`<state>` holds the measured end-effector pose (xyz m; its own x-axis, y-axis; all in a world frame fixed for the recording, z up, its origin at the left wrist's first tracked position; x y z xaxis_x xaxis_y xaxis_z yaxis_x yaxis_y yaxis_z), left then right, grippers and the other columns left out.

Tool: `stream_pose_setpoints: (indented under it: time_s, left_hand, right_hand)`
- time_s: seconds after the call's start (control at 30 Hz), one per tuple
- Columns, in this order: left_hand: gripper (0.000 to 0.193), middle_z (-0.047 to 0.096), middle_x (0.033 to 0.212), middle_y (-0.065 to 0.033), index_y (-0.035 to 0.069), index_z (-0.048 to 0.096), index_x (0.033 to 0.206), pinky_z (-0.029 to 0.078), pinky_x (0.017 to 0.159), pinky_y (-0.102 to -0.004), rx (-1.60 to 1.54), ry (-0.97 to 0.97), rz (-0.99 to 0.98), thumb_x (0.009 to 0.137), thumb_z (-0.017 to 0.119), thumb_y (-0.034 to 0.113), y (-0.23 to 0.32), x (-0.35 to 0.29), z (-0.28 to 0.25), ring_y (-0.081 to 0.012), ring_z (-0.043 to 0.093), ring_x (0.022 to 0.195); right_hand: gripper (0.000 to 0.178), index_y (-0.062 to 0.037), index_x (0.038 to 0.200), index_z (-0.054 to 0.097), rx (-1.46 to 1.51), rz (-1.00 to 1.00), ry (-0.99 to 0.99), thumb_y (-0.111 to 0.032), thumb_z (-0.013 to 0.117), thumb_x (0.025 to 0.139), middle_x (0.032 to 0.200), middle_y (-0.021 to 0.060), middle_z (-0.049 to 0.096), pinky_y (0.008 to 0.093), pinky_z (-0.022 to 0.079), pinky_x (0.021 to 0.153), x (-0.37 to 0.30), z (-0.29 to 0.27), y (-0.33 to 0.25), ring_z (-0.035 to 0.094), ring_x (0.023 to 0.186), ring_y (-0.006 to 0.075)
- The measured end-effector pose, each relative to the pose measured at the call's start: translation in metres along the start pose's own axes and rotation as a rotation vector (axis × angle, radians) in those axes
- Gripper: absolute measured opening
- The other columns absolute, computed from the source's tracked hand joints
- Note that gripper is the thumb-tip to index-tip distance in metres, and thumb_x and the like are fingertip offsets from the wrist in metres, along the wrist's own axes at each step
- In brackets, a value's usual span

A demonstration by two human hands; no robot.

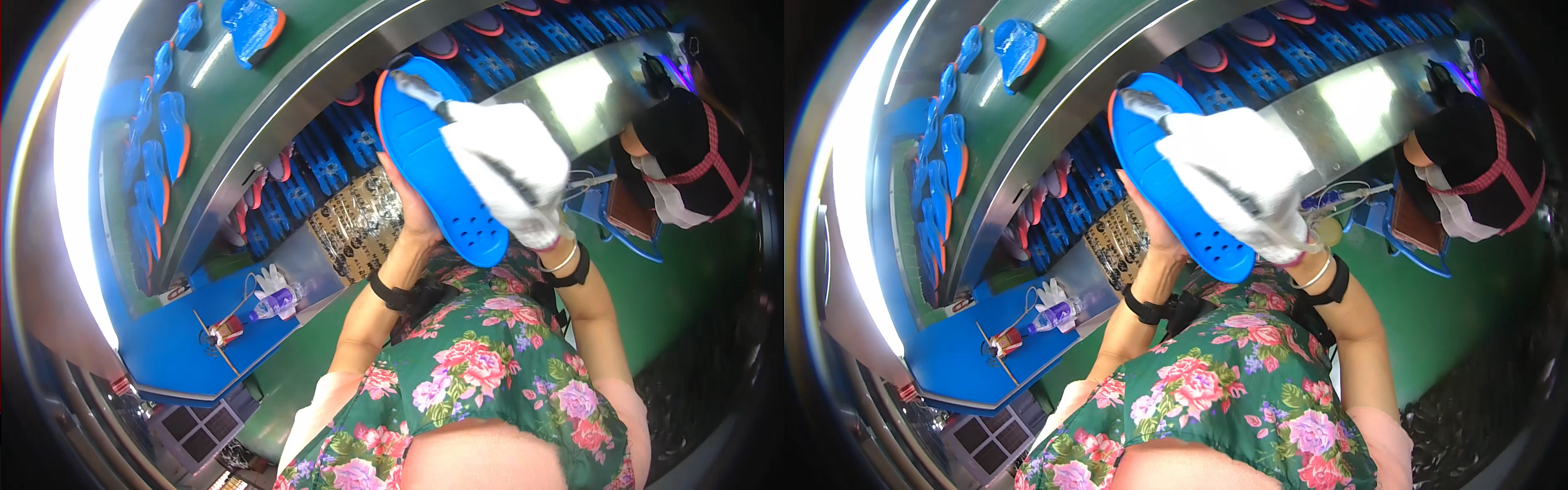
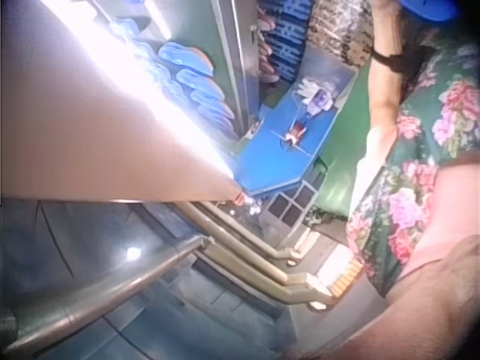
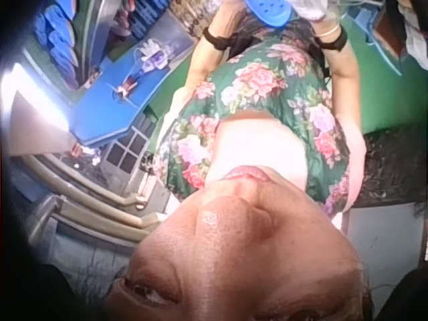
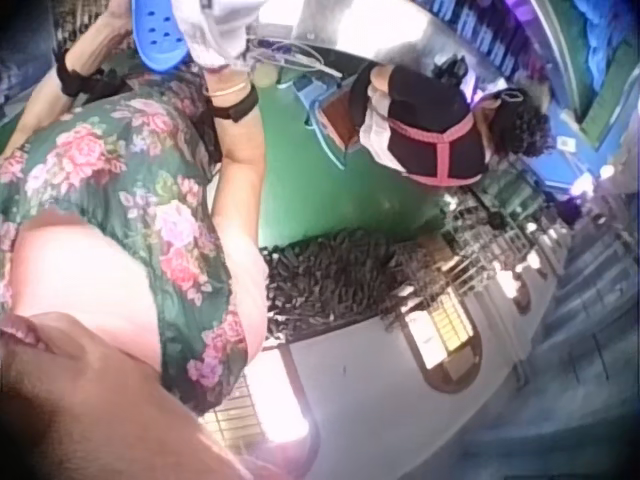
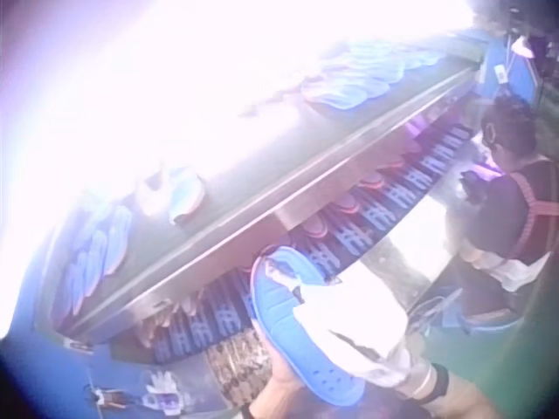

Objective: Applying glue or sealant to blue shoe soles using a brush.

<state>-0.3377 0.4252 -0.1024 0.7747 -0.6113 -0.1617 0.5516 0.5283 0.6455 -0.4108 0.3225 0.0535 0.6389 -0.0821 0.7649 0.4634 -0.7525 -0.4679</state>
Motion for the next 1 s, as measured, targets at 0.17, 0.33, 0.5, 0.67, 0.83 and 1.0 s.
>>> stream_pose_setpoints:
  time_s: [0.17, 0.33, 0.5, 0.67, 0.83, 1.0]
  left_hand:
    - [0.096, 0.043, 0.154, -0.0092, 0.014, 0.029, 0.157, 0.036, 0.116, -0.0473, -0.845, -0.551, -0.113, 0.091, 0.027, 0.084, -0.011, 0.009, -0.027, -0.0287, 0.045, 0.137]
    - [0.100, 0.046, 0.149, -0.0104, 0.014, 0.030, 0.156, 0.041, 0.111, -0.0483, -0.032, 0.097, 0.021, 0.088, 0.029, 0.087, 0.002, 0.017, -0.012, -0.0301, 0.050, 0.131]
    - [0.101, 0.051, 0.142, -0.0111, 0.013, 0.038, 0.149, 0.048, 0.105, -0.0470, 0.047, 0.035, -0.030, 0.084, 0.033, 0.090, -0.009, 0.025, -0.044, -0.0293, 0.054, 0.126]
    - [0.098, 0.051, 0.144, -0.0117, 0.014, 0.035, 0.152, 0.047, 0.105, -0.0476, -0.035, 0.134, 0.026, 0.087, 0.035, 0.087, 0.005, 0.040, -0.033, -0.0283, 0.055, 0.124]
    - [0.105, 0.062, 0.123, -0.0181, 0.005, 0.042, 0.144, 0.054, 0.094, -0.0467, -0.595, -0.117, -0.185, 0.083, 0.034, 0.091, 0.002, 0.055, -0.025, -0.0328, 0.064, 0.104]
    - [0.108, 0.064, 0.098, -0.0169, 0.002, 0.051, 0.125, 0.056, 0.073, -0.0388, -0.123, -0.140, -0.103, 0.074, 0.038, 0.097, 0.016, 0.057, -0.004, -0.0253, 0.063, 0.083]
  right_hand:
    - [0.029, -0.0055, 0.111, 0.076, 0.039, -0.001, -0.085, -0.003, 0.072, 0.082, 0.109, 0.0129, 0.074, 0.0369, 0.055, 0.085, -0.014, 0.020, -0.005, 0.068, 0.098, 0.0267]
    - [0.026, -0.0056, 0.110, 0.075, 0.267, 0.098, -0.009, -0.005, 0.072, 0.084, 0.108, 0.0121, 0.074, 0.0369, 0.056, 0.081, -0.017, 0.012, 0.017, 0.069, 0.094, 0.0262]
    - [0.023, -0.0077, 0.101, 0.079, 0.170, -0.024, -0.142, -0.003, 0.078, 0.078, 0.105, 0.0128, 0.076, 0.0372, 0.057, 0.080, -0.016, 0.021, 0.007, 0.072, 0.092, 0.0266]
    - [0.022, -0.0067, 0.104, 0.077, 0.234, 0.101, -0.051, -0.006, 0.075, 0.082, 0.104, 0.0099, 0.075, 0.0371, 0.056, 0.082, -0.014, 0.006, 0.034, 0.071, 0.093, 0.0266]
    - [0.022, -0.0107, 0.104, 0.078, 0.412, 0.114, -0.190, -0.009, 0.075, 0.082, 0.105, 0.0090, 0.076, 0.0363, 0.056, 0.082, -0.025, 0.018, 0.029, 0.071, 0.091, 0.0261]
    - [0.020, -0.0067, 0.098, 0.078, 0.240, 0.155, -0.073, -0.004, 0.078, 0.078, 0.103, 0.0124, 0.076, 0.0368, 0.057, 0.079, -0.017, 0.007, 0.038, 0.072, 0.087, 0.0266]
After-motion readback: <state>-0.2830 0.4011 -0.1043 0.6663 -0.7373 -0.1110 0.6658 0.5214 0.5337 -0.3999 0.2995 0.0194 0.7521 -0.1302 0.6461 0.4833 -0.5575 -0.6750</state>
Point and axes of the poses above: each hand's wrist, its own x-axis towards the middle knuckle, its own z-axis out of the palm, y = z × x, the point moved 6 cm from there along x, towards the middle knuckle
